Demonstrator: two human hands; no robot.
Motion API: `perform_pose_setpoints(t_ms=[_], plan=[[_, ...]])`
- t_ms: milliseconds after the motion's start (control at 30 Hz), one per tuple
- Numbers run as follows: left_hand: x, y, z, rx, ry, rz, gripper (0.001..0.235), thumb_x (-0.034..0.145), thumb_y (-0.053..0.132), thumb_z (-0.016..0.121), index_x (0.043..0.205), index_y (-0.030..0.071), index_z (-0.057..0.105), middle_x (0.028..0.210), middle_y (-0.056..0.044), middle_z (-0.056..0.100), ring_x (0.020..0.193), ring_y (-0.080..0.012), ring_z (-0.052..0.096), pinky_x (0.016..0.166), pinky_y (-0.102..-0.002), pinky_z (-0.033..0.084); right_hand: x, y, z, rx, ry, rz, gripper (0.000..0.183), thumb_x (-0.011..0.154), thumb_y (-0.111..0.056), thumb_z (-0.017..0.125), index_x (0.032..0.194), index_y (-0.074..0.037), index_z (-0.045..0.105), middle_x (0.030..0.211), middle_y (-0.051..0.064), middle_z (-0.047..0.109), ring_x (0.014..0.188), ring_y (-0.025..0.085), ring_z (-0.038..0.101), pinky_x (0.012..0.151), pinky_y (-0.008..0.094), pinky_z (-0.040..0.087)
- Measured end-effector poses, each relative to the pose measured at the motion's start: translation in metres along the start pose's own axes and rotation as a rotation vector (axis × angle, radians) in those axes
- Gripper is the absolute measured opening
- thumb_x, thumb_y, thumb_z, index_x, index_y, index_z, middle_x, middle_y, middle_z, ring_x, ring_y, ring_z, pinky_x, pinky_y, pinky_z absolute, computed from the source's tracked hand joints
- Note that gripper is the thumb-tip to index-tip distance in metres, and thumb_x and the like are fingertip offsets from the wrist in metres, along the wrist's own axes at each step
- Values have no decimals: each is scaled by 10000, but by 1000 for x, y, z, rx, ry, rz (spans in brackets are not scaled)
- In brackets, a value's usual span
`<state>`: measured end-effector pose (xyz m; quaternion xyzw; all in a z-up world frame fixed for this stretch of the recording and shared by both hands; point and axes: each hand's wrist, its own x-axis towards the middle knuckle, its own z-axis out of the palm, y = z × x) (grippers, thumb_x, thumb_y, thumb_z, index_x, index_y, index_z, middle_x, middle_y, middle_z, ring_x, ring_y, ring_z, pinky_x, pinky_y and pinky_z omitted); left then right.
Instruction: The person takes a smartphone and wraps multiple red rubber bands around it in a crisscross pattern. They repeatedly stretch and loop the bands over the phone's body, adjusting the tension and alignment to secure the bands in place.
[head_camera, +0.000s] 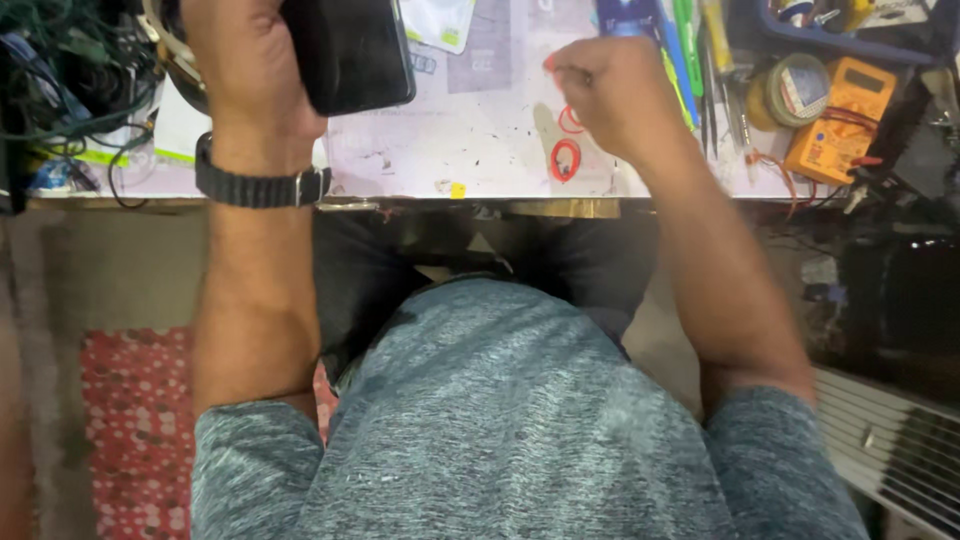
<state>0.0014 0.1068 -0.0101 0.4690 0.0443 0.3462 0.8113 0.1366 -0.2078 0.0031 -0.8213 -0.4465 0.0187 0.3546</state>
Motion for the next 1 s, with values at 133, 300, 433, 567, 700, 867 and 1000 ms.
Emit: perform_pose_setpoints(t_ms=[133, 300, 433, 567, 700, 867, 1000], plan=[[-24, 19, -1, 74, -25, -82, 70, 1032, -28, 640, 975, -21, 680, 910, -13, 662, 829, -116, 589, 784, -278, 488, 11, 3, 19, -281, -159, -99, 75, 895, -8, 695, 892, -19, 769, 849, 174, 705, 775, 358, 682, 727, 425, 544], [-37, 16, 10, 50, -65, -251, 161, 922, -21, 621, 1077, 15, 647, 984, 3, 706, 873, -76, 648, 861, -248, 543, 20, 7, 20, -311, -268, 58, 35, 879, -53, 744, 878, -24, 762, 806, 159, 699, 719, 319, 690, 701, 400, 546], [-46, -11, 22, 86, -186, -275, 190, 1001, -30, 636, 1190, -16, 634, 1061, -15, 703, 941, -96, 644, 916, -262, 540, 23, 7, 17, -186, -279, 102, 69, 868, -40, 747, 931, -18, 766, 853, 145, 726, 721, 272, 708, 652, 383, 544], [-53, -40, 32, 359, -221, -219, 211, 978, -1, 663, 1188, -8, 639, 987, -6, 689, 847, -81, 618, 795, -251, 527, 27, 5, 20, -199, -283, 89, 111, 883, -49, 768, 987, -9, 762, 925, 147, 744, 795, 274, 721, 688, 384, 558], [-51, -55, 44, 508, -203, -247, 209, 940, 23, 683, 1141, -8, 636, 894, -20, 681, 750, -82, 597, 683, -259, 510, 30, 7, 23, -254, -377, 227, 119, 853, -58, 739, 968, -35, 757, 907, 134, 739, 788, 268, 728, 692, 384, 566], [-51, -61, 53, 651, -174, -230, 179, 940, 52, 695, 1098, -6, 634, 854, -29, 703, 726, -98, 643, 680, -270, 530, 35, 16, 19, -231, -411, 177, 134, 859, -83, 718, 981, -41, 753, 863, 116, 734, 749, 248, 721, 647, 379, 559], [-51, -70, 54, 581, -179, -270, 161, 948, 50, 713, 1066, -24, 632, 865, -61, 680, 740, -117, 611, 666, -298, 514, 36, 22, 4, -263, -311, 199, 140, 1057, -163, 706, 1106, -37, 742, 800, 119, 695, 656, 218, 665, 614, 376, 526]])
